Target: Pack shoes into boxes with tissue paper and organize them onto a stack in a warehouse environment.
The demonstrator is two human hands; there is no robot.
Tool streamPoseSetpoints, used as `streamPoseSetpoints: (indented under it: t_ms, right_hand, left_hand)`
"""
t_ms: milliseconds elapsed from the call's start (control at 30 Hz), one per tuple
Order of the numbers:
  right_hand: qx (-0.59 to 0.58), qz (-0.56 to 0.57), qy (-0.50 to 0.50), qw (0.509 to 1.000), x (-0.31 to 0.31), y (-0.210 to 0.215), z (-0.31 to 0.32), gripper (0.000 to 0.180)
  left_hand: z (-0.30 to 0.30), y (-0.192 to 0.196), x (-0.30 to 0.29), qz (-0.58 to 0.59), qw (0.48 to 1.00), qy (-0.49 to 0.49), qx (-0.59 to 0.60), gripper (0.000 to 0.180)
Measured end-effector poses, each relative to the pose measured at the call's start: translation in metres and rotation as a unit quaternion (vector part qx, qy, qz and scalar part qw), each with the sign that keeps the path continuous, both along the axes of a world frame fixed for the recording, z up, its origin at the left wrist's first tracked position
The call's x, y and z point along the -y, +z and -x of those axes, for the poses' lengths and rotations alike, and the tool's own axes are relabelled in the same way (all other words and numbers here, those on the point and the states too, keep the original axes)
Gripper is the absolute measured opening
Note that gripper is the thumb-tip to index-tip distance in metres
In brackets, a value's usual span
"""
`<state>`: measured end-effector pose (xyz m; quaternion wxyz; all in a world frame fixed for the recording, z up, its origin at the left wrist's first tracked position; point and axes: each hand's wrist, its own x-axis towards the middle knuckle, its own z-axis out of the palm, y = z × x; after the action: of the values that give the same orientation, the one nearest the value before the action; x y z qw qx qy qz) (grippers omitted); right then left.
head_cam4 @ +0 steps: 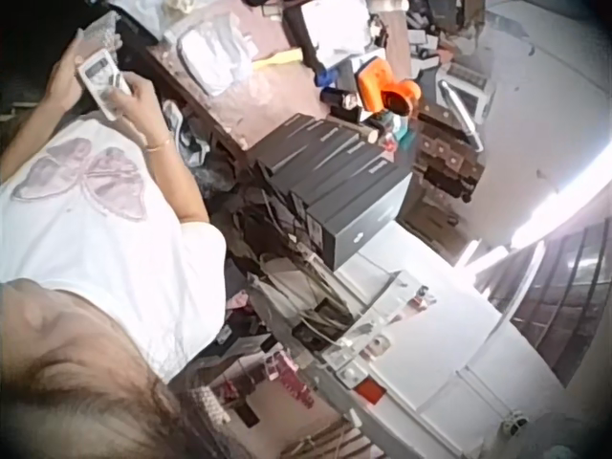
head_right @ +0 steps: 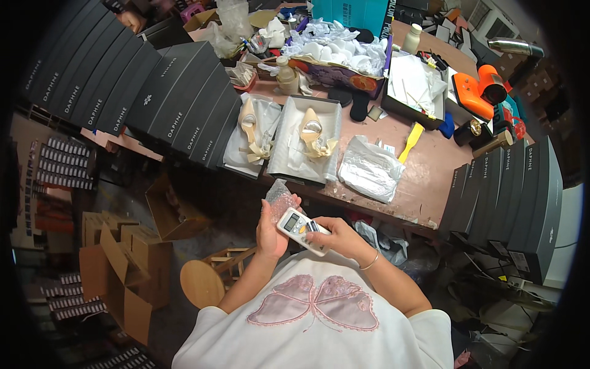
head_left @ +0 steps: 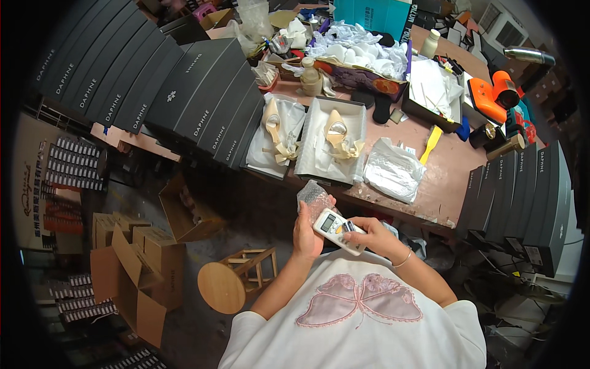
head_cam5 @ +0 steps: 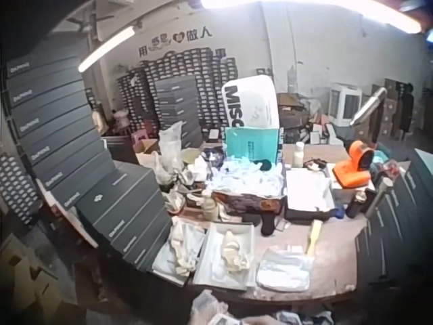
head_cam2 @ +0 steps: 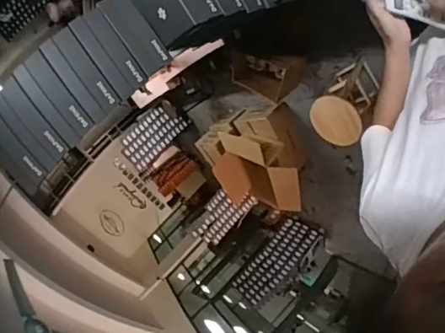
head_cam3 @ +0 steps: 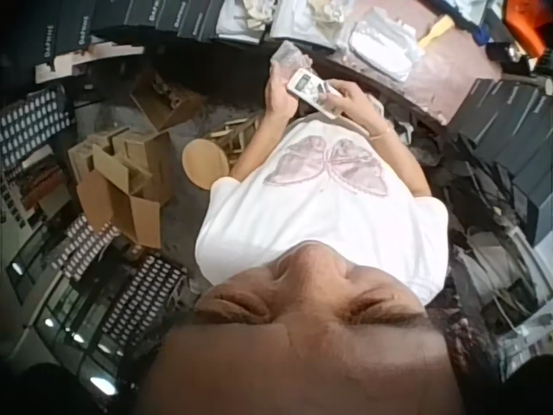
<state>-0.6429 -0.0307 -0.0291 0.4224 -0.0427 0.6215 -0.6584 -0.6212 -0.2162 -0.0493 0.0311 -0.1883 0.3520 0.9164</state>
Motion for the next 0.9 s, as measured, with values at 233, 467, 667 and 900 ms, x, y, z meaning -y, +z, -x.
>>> streamPoseSetpoints:
  t_ms: [233, 467, 667, 900]
  right_hand:
    - [-0.017, 0.015, -0.049, 0.999, 0.001, 0.001, -0.003, 0.039]
    - [0.05, 0.084, -0.011, 0.995, 0.004, -0.001, -0.004, 0.034]
    - [0.077, 0.125, -0.084, 0.986, 0.014, 0.002, -0.015, 0.049]
    - [-0.018, 0.08, -0.107, 0.991, 0.015, -0.003, -0.016, 0.071]
  left_hand:
    - [-0.012, 0.006, -0.003, 0.036, 0.999, 0.013, -0.025, 0.064]
    - [-0.02, 0.013, -0.009, 0.019, 0.999, 0.006, -0.047, 0.052]
    - [-0.026, 0.017, -0.016, 0.014, 0.999, 0.019, -0.048, 0.046]
    - [-0.035, 0.008, -0.023, 0.026, 0.998, -0.044, -0.038, 0.043]
